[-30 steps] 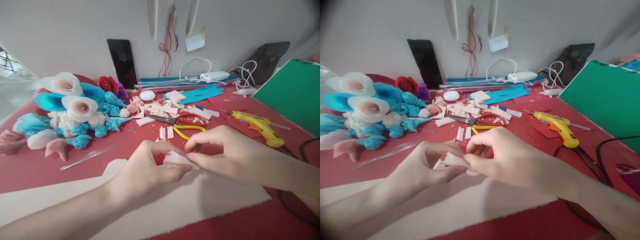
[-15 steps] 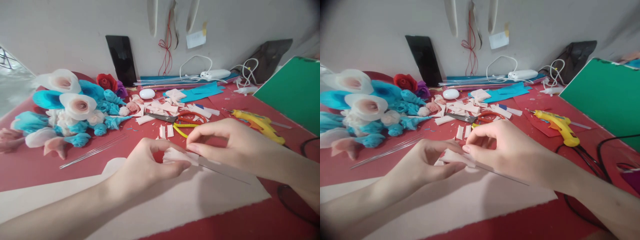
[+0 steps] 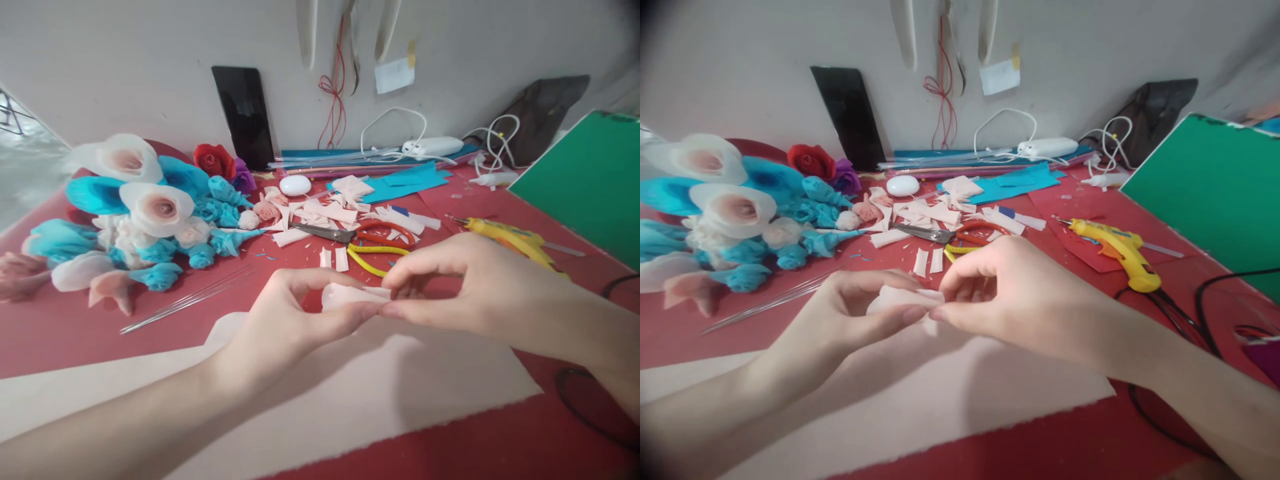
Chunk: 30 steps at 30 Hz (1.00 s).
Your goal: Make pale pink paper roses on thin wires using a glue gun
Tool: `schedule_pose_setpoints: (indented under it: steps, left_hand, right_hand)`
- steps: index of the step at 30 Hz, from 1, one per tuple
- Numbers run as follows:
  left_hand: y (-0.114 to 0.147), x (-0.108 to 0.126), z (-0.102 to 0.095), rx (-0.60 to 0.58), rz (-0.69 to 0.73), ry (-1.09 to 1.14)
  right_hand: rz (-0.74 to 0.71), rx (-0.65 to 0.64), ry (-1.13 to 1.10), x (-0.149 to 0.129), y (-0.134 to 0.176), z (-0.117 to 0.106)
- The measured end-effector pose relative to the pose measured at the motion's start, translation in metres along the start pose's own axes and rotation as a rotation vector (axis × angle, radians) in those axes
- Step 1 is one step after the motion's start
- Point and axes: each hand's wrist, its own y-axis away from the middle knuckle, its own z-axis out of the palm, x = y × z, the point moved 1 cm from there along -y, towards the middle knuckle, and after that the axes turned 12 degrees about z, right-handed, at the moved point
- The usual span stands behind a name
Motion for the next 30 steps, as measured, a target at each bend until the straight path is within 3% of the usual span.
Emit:
schedule_pose_setpoints:
  steps: [8,17,30]
  left_hand:
    - [-0.0003,0.0020,-0.0007,-0.040,-0.102,-0.062]
    - [-0.0012,0.0015,0.0015,-0.127,-0.049,-0.193]
    - [-0.0007,0.0000,0.0041,-0.086,-0.041,-0.230]
  right_hand:
    - [-0.013,-0.037,0.033,-0.0001,-0.0004,-0.0024]
    - [0.004,-0.104,0.149,0.0010,-0.0014,-0.0030]
    - [-0.008,-0.090,0.175,-0.0002,-0.0026,-0.0073]
